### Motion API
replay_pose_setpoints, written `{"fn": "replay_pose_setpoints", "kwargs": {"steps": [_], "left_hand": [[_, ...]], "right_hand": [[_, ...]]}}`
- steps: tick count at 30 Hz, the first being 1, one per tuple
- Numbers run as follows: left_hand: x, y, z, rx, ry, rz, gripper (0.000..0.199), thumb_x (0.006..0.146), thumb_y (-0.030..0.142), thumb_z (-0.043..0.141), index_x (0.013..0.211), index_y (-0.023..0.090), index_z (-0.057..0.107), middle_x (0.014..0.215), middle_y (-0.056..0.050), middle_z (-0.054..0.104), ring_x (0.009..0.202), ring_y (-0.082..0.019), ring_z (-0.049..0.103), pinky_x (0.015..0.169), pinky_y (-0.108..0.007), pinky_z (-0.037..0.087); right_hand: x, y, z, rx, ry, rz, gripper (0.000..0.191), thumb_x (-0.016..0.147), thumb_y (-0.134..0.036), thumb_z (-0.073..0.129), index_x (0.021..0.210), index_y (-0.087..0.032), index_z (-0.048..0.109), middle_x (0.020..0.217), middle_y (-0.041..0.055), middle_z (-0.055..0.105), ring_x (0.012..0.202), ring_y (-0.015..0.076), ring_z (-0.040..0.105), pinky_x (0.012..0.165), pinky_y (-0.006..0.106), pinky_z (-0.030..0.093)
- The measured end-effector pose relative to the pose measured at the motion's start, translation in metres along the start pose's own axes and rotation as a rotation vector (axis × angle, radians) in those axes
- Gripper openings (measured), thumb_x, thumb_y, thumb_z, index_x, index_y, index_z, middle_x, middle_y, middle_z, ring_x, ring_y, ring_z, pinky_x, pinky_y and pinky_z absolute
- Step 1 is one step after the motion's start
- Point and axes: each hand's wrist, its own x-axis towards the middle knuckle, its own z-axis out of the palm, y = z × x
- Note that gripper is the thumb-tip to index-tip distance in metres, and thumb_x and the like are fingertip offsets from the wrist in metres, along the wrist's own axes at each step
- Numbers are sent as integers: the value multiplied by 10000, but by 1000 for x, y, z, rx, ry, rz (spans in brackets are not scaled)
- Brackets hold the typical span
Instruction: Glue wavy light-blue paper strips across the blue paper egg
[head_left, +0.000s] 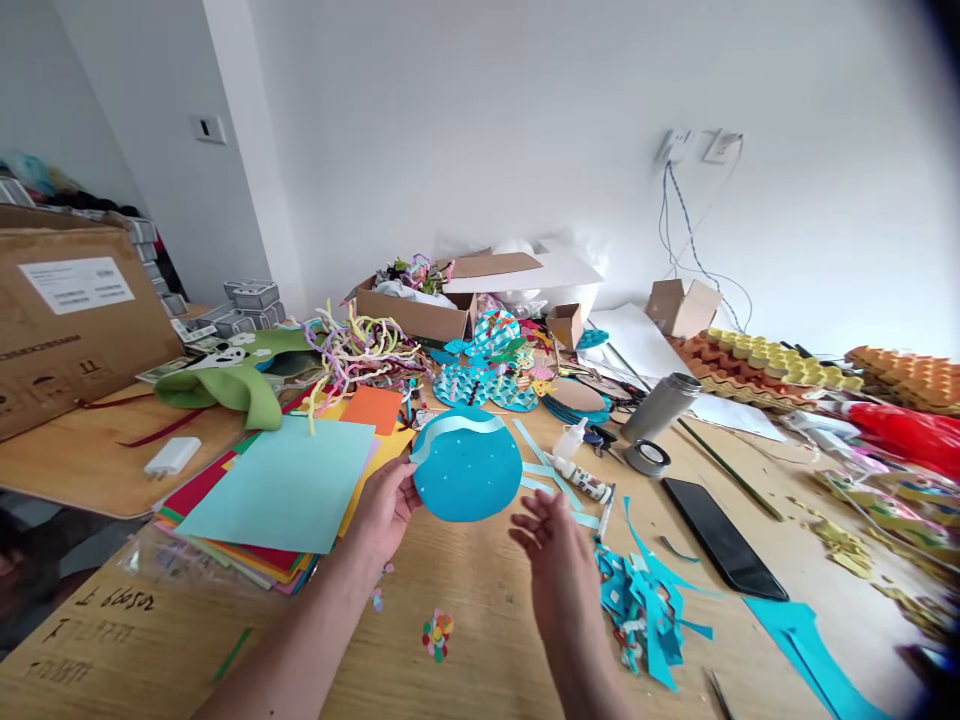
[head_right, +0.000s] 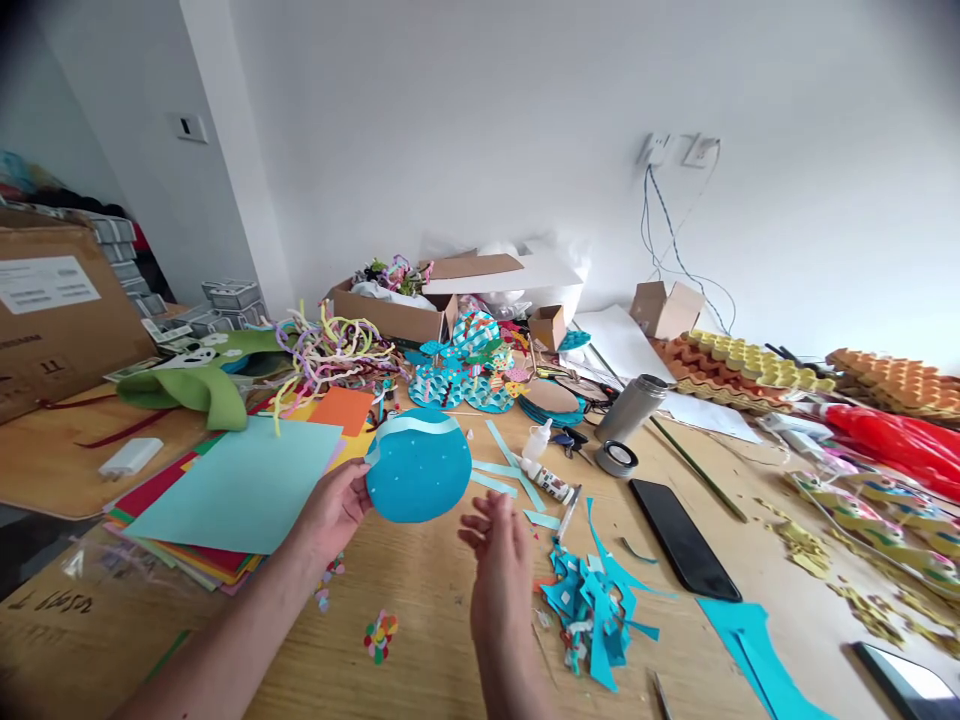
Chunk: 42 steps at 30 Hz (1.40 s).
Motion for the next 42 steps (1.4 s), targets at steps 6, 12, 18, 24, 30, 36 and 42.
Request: {"fn": "replay_pose_setpoints", "kwargs": {"steps": [6,12,18,24,30,36,42], "left_hand": [[-5,-6,6,-12,-61,-11,284,621,308,748,838,180,615,774,-11,703,695,-148,646,639,-266,517],[-5,-7,6,84,-101,-39,263,615,295,725,822,172,618,686,1,692,630,-165,643,622,-296,523],[-5,0,3,208,-188,-74,289,628,360,699,809,137,665,676,-35,695,606,-199,644,588,-330,531],[-7,10,2,349,-230,-70,354,633,432,771,773,114,705,699,-67,704,619,-185,645,536,-273,515],[-6,12,-4,445,-270,-70,343,655,446,771,745,120,718,683,-73,707,621,-178,651,544,-258,510],[-4,13,-8,481,-297,-81,323,655,431,777,690,118,705,653,-78,706,587,-165,641,546,-254,506],[-4,15,-9,508,-342,-81,316,670,430,770,689,119,718,662,-86,713,608,-176,657,551,-247,499]], "right_hand": [[-10,29,14,-143,-319,76,485,717,-604,702,880,-150,650,752,56,706,671,182,661,643,302,545],[-4,31,8,-146,-278,46,472,684,-584,740,843,-151,639,721,32,703,569,160,635,565,296,542],[-1,30,2,-127,-292,54,430,700,-552,743,848,-160,651,726,30,704,557,153,619,525,285,522],[3,28,-3,-120,-318,55,405,713,-536,738,838,-166,633,723,34,706,532,158,620,513,288,508],[4,23,-5,-186,-347,52,435,696,-565,735,827,-162,634,645,16,664,499,157,602,504,291,490],[4,20,-6,-207,-357,30,434,692,-569,734,778,-160,617,633,14,653,486,146,592,498,278,463],[6,20,-7,-203,-381,22,422,721,-561,717,789,-161,603,633,1,640,500,139,587,515,272,458]]}}
